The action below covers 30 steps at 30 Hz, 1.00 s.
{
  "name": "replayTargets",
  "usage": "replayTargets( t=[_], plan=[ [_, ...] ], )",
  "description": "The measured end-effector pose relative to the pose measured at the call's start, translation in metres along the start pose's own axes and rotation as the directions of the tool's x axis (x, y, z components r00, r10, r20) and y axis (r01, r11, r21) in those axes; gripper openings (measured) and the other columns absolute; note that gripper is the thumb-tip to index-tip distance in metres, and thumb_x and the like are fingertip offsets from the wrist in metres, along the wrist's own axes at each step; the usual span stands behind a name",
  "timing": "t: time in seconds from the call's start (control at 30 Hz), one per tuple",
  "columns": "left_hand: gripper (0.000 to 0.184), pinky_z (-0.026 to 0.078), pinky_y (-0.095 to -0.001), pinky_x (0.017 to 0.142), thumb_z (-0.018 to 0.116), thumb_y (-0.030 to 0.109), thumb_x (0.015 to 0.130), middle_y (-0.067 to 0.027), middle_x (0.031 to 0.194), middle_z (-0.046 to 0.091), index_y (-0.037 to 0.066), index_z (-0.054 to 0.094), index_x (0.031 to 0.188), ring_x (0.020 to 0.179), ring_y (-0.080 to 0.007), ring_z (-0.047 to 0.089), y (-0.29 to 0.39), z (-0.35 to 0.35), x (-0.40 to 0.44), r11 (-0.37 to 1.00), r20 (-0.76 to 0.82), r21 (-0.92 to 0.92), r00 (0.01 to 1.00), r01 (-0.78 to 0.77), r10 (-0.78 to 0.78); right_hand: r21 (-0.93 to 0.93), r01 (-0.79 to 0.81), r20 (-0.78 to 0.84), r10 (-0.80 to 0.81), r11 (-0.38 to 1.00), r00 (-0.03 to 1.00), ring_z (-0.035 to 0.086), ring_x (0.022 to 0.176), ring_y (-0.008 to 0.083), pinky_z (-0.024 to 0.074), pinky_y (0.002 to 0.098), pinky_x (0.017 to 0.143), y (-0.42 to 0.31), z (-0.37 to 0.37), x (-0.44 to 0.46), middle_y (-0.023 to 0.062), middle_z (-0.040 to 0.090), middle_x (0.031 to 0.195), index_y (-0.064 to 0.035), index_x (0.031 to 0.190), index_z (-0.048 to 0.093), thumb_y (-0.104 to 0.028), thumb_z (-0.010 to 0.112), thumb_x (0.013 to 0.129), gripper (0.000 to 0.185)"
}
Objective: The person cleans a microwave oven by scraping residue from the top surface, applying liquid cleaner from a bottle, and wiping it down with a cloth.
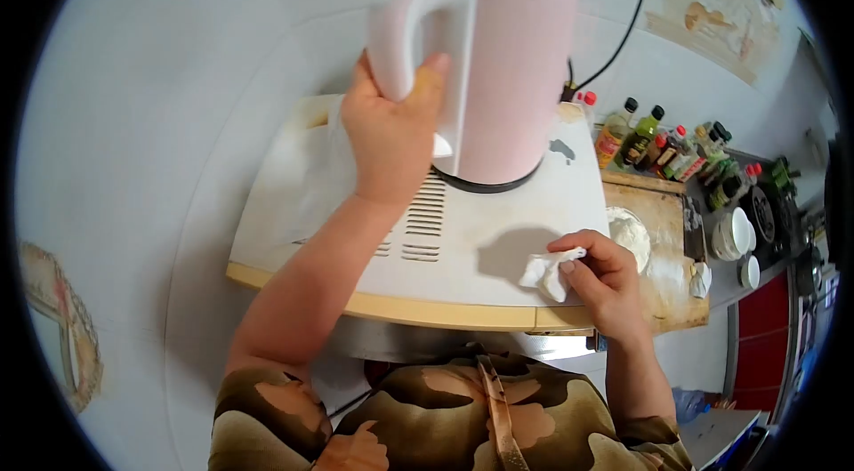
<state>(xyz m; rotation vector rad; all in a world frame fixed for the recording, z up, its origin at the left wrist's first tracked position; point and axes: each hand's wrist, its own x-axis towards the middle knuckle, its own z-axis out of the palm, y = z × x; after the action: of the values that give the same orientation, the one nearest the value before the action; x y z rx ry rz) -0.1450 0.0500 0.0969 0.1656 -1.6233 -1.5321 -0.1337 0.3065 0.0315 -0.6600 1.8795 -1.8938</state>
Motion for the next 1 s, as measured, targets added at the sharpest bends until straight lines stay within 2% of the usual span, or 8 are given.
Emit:
replayTargets(
  t=[0.27, 0.37, 0.43, 0.57, 0.67, 0.77, 0.83, 1.0],
  plan=[
    [0.033, 0.048, -0.0273, 0.077, 0.074, 0.016, 0.085, -0.005, 0.093, 0.064, -0.003, 0.059, 0.108, 0.083, -0.0114, 0.057, -0.019, 0.009, 0.018, 0.998, -0.037, 0.017, 0.997, -0.065, 0.066, 0.005, 0.018, -0.007, -0.018, 1.0, 1.0, 0.045, 0.07, 0.002, 0.0366, 0.0181, 0.063, 0.003, -0.001, 0.0, -0.0045, 0.057, 0.081, -0.0013, 0.108, 0.066, 0.001, 0.056, 0.09, 0.02],
    [0.03, 0.043, -0.0261, 0.053, 0.072, 0.022, 0.087, -0.0027, 0.073, 0.055, 0.002, 0.053, 0.098, 0.057, -0.0087, 0.051, -0.014, 0.0, 0.021, 0.995, 0.006, 0.049, 0.996, -0.088, 0.088, -0.006, -0.012, -0.028, 0.012, 1.0, 1.0, 0.044, 0.067, 0.0013, 0.035, 0.0173, 0.06, 0.0, 0.0, -0.002, -0.0054, 0.055, 0.077, -0.0008, 0.108, 0.065, 0.002, 0.056, 0.089, 0.021],
    [0.058, 0.048, -0.0304, 0.083, 0.077, 0.021, 0.083, -0.0103, 0.111, 0.061, -0.006, 0.049, 0.127, 0.096, -0.0158, 0.057, -0.002, -0.011, 0.017, 0.999, 0.256, 0.034, 0.967, -0.018, 0.009, 0.009, -0.014, -0.058, 0.015, 1.0, 0.998, 0.046, 0.068, 0.0017, 0.0359, 0.017, 0.061, 0.0, 0.003, -0.004, -0.0049, 0.056, 0.078, 0.0002, 0.106, 0.065, 0.004, 0.056, 0.088, 0.021],
    [0.071, 0.048, -0.0311, 0.088, 0.077, 0.021, 0.083, -0.012, 0.118, 0.058, -0.003, 0.041, 0.139, 0.1, -0.018, 0.057, 0.0, -0.035, 0.03, 0.993, 0.219, 0.003, 0.969, -0.118, 0.115, -0.047, 0.018, -0.089, -0.022, 0.999, 0.996, 0.048, 0.071, 0.0025, 0.0383, 0.0175, 0.064, -0.002, 0.005, -0.002, -0.0026, 0.058, 0.083, 0.0013, 0.104, 0.065, 0.006, 0.054, 0.088, 0.02],
    [0.059, 0.046, -0.0332, 0.09, 0.062, 0.042, 0.091, -0.0107, 0.108, 0.063, 0.0, 0.053, 0.133, 0.094, -0.0202, 0.058, 0.001, -0.071, 0.09, 0.993, 0.166, 0.072, 0.983, -0.089, 0.076, -0.019, 0.005, -0.113, -0.007, 1.0, 0.994, 0.049, 0.073, 0.0027, 0.0393, 0.0178, 0.066, 0.003, 0.003, -0.001, -0.0014, 0.059, 0.086, 0.0018, 0.104, 0.065, 0.007, 0.054, 0.087, 0.021],
    [0.05, 0.045, -0.0334, 0.093, 0.057, 0.044, 0.092, -0.0128, 0.108, 0.066, 0.003, 0.065, 0.12, 0.103, -0.0217, 0.061, -0.051, -0.093, 0.159, 0.82, 0.322, 0.571, 0.908, 0.04, -0.269, -0.066, -0.007, -0.137, -0.002, 0.998, 0.991, 0.05, 0.072, 0.0028, 0.0394, 0.0178, 0.065, 0.004, 0.003, -0.002, -0.0016, 0.059, 0.085, 0.0015, 0.103, 0.065, 0.006, 0.054, 0.086, 0.021],
    [0.047, 0.045, -0.0344, 0.095, 0.058, 0.042, 0.092, -0.014, 0.112, 0.067, 0.005, 0.067, 0.118, 0.108, -0.0239, 0.061, -0.088, -0.095, 0.191, 0.717, 0.352, 0.693, 0.833, 0.074, -0.426, -0.074, -0.033, -0.183, 0.02, 0.997, 0.983, 0.05, 0.07, 0.0031, 0.0399, 0.018, 0.064, 0.001, 0.007, -0.001, -0.0015, 0.059, 0.084, 0.0015, 0.101, 0.065, 0.006, 0.053, 0.085, 0.02],
    [0.056, 0.04, -0.0457, 0.105, 0.056, 0.047, 0.089, -0.0125, 0.137, 0.055, 0.009, 0.061, 0.13, 0.125, -0.0336, 0.051, -0.165, -0.086, 0.224, 0.255, 0.418, 0.904, 0.583, -0.343, -0.697, -0.116, -0.028, -0.199, 0.004, 0.993, 0.98, 0.051, 0.069, 0.0041, 0.0407, 0.0183, 0.062, 0.0, 0.007, 0.003, -0.0003, 0.059, 0.084, 0.0024, 0.1, 0.064, 0.007, 0.051, 0.083, 0.022]
  ],
)
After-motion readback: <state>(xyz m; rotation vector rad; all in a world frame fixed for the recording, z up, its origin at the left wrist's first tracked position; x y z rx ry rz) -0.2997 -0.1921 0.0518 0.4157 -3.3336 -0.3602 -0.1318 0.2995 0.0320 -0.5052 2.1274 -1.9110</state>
